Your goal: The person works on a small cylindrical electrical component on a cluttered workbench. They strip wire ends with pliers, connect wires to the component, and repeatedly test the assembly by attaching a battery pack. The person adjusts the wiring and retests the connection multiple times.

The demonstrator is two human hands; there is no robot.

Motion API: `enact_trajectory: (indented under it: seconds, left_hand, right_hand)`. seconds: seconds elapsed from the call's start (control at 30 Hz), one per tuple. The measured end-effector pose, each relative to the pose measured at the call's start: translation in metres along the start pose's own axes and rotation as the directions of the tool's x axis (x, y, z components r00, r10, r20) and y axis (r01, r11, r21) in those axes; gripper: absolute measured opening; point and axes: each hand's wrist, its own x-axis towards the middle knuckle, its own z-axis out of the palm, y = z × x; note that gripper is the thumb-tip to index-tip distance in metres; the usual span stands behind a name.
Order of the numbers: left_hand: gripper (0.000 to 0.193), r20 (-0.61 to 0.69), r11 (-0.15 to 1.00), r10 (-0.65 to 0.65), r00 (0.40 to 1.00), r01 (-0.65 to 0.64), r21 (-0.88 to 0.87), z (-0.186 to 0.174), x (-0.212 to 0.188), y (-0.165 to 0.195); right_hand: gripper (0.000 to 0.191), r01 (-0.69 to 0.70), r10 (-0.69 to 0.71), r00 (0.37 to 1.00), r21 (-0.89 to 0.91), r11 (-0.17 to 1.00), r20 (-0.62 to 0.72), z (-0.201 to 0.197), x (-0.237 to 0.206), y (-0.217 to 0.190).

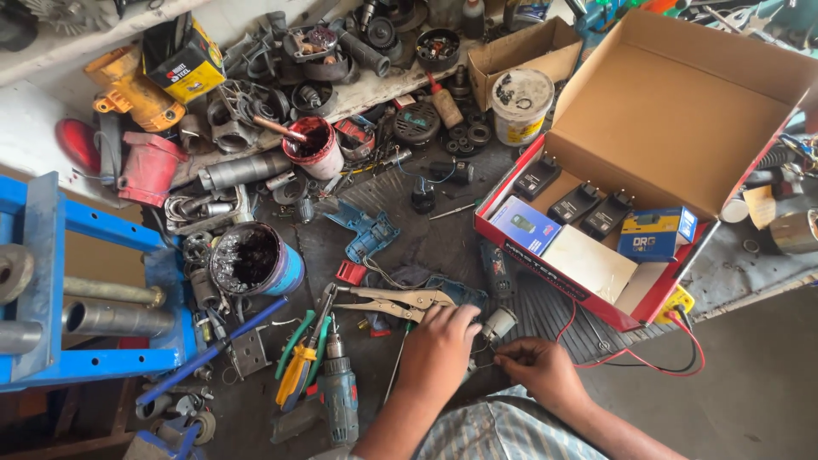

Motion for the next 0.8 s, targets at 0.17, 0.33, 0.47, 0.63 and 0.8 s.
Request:
enact_trajectory:
  seconds: [0.17,0.33,0.47,0.63,0.8]
  left_hand:
    - [0.016,0.1,0.999,0.05,0.994,-0.048,-0.02,0.015,0.021,0.009]
    - [0.022,0.122,0.997,0.074,0.99,-0.073,-0.014,0.022,0.023,0.012]
    - [0.026,0.093,0.997,0.04,0.995,-0.034,-0.065,0.024,0.02,0.009]
    - [0.016,0.116,0.999,-0.007,0.993,0.012,-0.045,0.023,0.012,0.007]
    - [0.007,0.07,0.998,0.004,0.998,0.0,-0.058,0.015,-0.002,0.002]
  right_hand:
    - [0.016,0.02,-0.019,1.0,-0.02,1.0,0.019,-0.001,-0.003,-0.006]
    - [0.016,0.004,-0.003,1.0,-0.106,0.994,0.011,-0.002,-0.009,-0.018]
    - [0.016,0.021,-0.02,1.0,-0.119,0.993,0.012,-0.002,-0.015,-0.029]
    - [0.018,0.073,-0.082,0.996,-0.307,0.949,-0.018,-0.002,-0.022,-0.043]
    - [0.018,0.092,-0.109,0.994,-0.368,0.925,-0.026,-0.003,-0.025,-0.053]
